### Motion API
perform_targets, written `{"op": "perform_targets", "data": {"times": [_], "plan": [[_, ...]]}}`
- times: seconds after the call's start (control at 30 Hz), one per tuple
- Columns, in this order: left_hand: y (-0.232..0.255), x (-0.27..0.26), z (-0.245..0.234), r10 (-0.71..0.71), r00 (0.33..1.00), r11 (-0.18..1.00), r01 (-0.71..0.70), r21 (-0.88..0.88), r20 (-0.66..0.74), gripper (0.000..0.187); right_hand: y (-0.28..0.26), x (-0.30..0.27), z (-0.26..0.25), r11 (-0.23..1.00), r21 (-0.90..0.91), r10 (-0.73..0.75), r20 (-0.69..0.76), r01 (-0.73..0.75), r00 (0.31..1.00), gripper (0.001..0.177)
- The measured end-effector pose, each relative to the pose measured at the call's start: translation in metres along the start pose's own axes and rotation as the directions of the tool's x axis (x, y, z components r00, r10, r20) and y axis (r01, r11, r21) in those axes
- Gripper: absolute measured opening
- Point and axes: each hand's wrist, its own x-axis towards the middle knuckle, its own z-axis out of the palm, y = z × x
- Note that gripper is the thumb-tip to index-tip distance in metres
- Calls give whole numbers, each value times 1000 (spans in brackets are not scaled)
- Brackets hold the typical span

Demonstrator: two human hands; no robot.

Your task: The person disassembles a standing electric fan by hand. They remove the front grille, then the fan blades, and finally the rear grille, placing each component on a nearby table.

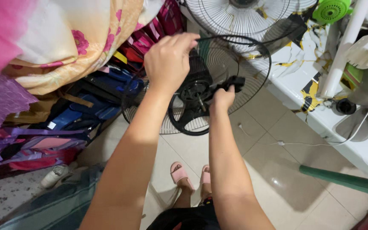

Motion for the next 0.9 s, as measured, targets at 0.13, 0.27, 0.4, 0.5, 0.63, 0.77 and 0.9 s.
{"op": "perform_targets", "data": {"times": [0.13, 0.27, 0.4, 0.5, 0.63, 0.77, 0.9], "plan": [[-3, -1, -5, -22, 1000, 1000, 22, 8, 2, 19, -39, -27, 38, 919, 173, -359, -8, 355, 933, 68], [-8, -2, -9, -53, 999, 998, 53, 35, 0, 11, -47, -30, 29, 580, -174, -758, 242, 796, 605, 69], [-9, -3, -2, -46, 998, 996, 49, 80, -34, 8, 20, -4, -21, 687, -365, -592, 219, 628, 775, 66], [1, 0, 16, -100, 993, 990, 106, 98, -62, 7, 91, -42, -19, 820, -490, -176, 276, 296, 945, 36], [6, 7, 28, -143, 988, 978, 150, 144, -58, 11, 96, -130, 35, 972, 78, 203, 203, -222, 958, 50], [2, 11, 30, -209, 976, 970, 200, 137, 58, 13, -2, -185, 48, 686, 614, 133, 421, -390, 897, 41], [-13, 8, 12, 120, 992, 992, -121, 44, 30, 25, -96, -137, 36, 856, 387, -430, 163, 343, 888, 59]]}}
